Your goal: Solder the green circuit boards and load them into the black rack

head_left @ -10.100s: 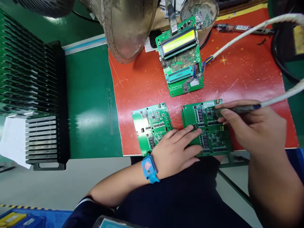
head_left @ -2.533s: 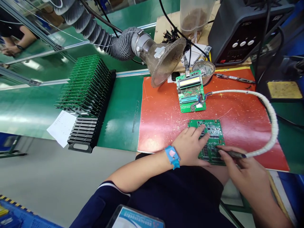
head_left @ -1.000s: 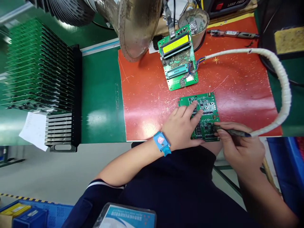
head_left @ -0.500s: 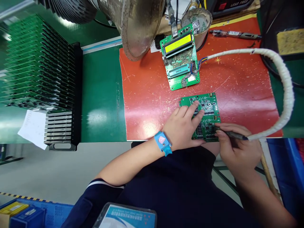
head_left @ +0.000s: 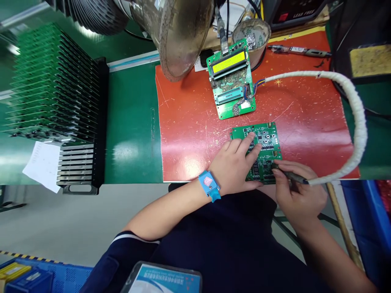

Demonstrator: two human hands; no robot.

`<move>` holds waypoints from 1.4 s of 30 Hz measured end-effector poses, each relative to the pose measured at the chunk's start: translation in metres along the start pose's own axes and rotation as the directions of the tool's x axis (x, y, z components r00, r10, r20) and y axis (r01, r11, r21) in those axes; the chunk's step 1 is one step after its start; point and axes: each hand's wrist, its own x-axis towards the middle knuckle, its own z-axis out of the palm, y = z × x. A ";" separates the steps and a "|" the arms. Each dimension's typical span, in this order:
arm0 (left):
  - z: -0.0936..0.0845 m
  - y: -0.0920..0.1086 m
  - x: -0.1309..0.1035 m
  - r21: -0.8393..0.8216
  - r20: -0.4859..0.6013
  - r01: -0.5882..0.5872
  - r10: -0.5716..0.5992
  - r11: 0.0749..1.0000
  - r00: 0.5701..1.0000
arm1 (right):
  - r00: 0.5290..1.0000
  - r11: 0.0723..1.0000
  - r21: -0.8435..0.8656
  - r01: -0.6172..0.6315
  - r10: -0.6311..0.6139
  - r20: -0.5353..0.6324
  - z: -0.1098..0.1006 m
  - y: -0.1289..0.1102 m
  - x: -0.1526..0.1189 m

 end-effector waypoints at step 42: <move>0.007 0.002 -0.002 -0.009 -0.062 0.030 -0.030 1.000 0.998 | 0.968 0.977 -0.148 -0.153 0.179 0.177 -0.017 -0.004 0.019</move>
